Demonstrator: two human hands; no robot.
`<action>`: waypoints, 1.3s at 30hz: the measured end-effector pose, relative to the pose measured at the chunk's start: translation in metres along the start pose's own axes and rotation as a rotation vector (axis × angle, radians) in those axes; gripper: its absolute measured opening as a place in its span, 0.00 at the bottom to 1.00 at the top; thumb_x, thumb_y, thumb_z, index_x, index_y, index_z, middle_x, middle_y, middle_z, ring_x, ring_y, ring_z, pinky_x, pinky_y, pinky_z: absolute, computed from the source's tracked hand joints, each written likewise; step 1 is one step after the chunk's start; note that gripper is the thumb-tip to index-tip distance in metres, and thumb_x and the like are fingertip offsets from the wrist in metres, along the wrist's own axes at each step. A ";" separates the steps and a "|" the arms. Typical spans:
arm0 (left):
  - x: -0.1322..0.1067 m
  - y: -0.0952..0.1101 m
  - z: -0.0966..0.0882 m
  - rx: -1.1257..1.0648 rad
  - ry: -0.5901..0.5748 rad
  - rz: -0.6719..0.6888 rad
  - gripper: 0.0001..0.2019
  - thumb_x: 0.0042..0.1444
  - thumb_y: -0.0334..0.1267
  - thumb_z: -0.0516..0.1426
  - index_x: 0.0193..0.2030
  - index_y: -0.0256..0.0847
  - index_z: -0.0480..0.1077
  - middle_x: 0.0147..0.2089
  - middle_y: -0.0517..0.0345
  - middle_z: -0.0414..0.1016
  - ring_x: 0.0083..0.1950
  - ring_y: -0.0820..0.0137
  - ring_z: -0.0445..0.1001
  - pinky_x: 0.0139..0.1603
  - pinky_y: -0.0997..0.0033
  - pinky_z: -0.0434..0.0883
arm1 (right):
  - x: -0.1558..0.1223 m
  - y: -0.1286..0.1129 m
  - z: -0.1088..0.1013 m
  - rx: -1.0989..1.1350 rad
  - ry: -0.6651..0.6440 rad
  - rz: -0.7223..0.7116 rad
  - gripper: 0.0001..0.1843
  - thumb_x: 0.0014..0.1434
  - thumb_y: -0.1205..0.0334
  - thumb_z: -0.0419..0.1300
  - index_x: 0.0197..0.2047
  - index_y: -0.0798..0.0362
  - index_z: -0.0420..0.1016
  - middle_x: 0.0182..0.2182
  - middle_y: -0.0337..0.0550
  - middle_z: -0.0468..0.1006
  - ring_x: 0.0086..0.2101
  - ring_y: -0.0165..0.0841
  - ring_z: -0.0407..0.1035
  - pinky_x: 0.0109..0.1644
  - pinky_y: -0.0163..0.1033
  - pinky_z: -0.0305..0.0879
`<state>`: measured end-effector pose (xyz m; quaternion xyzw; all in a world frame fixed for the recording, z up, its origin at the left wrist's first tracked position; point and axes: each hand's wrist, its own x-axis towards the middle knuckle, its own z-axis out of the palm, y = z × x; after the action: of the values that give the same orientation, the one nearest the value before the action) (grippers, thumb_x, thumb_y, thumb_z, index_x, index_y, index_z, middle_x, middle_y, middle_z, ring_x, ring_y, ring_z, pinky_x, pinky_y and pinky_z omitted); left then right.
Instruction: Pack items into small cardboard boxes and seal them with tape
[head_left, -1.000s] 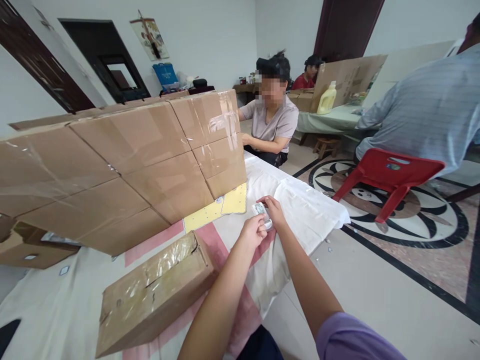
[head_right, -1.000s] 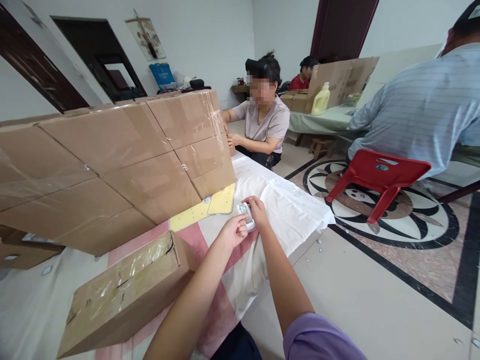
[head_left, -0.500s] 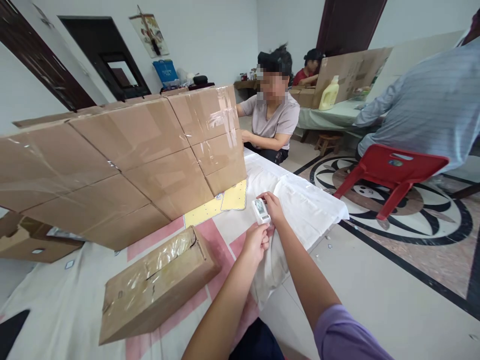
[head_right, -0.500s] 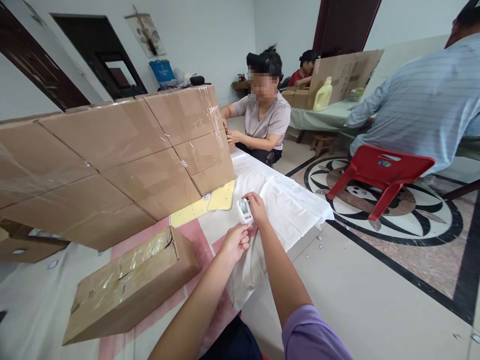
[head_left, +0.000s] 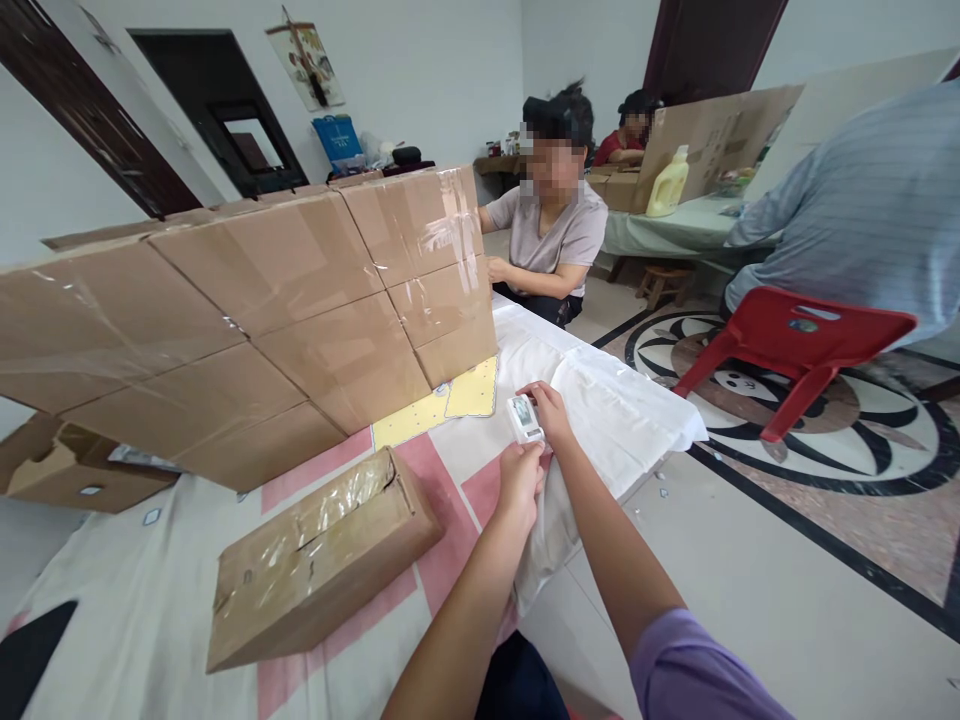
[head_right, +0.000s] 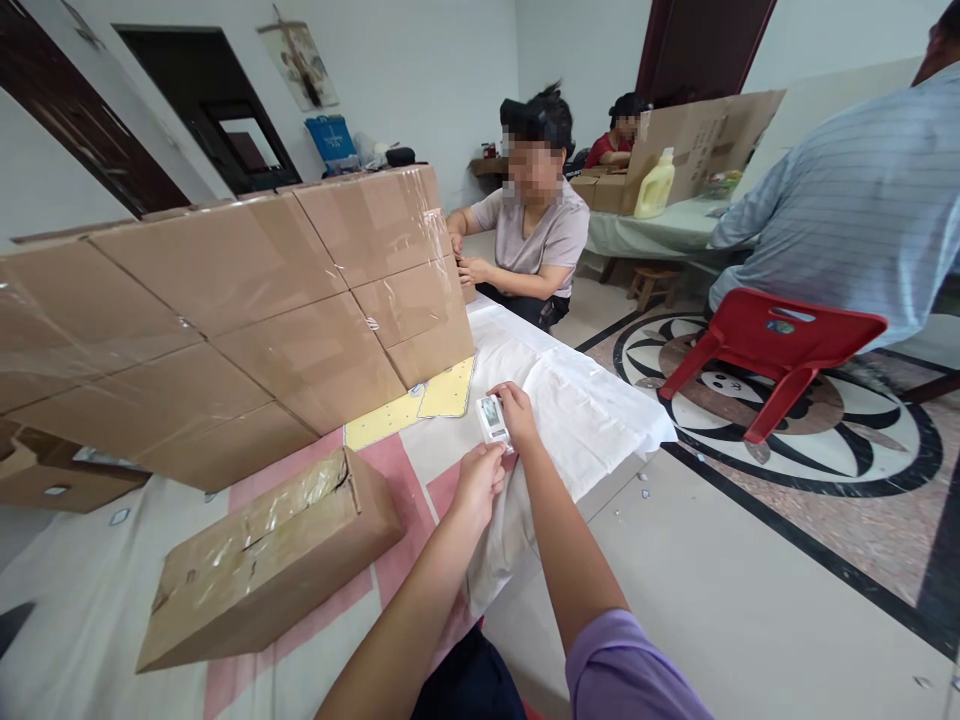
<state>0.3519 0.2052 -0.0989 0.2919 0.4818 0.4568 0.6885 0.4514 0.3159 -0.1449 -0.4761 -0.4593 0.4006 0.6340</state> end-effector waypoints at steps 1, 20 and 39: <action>0.000 0.001 0.002 0.002 0.002 0.005 0.20 0.44 0.46 0.67 0.27 0.42 0.58 0.18 0.75 0.42 0.18 0.83 0.41 0.20 0.75 0.39 | 0.000 0.000 0.000 -0.003 -0.001 -0.001 0.17 0.59 0.47 0.54 0.30 0.48 0.76 0.30 0.40 0.77 0.32 0.36 0.68 0.38 0.41 0.64; 0.001 -0.018 -0.003 0.012 -0.007 0.032 0.14 0.52 0.44 0.64 0.30 0.40 0.64 0.17 0.74 0.48 0.16 0.82 0.44 0.19 0.75 0.40 | 0.002 0.004 0.002 0.006 -0.054 -0.026 0.17 0.48 0.49 0.70 0.37 0.50 0.75 0.38 0.43 0.77 0.38 0.38 0.70 0.45 0.42 0.67; 0.017 -0.013 -0.002 0.190 0.031 -0.134 0.13 0.63 0.39 0.59 0.29 0.37 0.64 0.20 0.72 0.54 0.17 0.83 0.42 0.17 0.78 0.40 | 0.003 0.006 0.001 0.022 -0.070 -0.050 0.16 0.51 0.48 0.68 0.35 0.51 0.75 0.34 0.41 0.77 0.36 0.36 0.70 0.45 0.41 0.67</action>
<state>0.3565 0.2150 -0.1170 0.3160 0.5518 0.3665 0.6793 0.4509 0.3199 -0.1498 -0.4433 -0.4885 0.4059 0.6326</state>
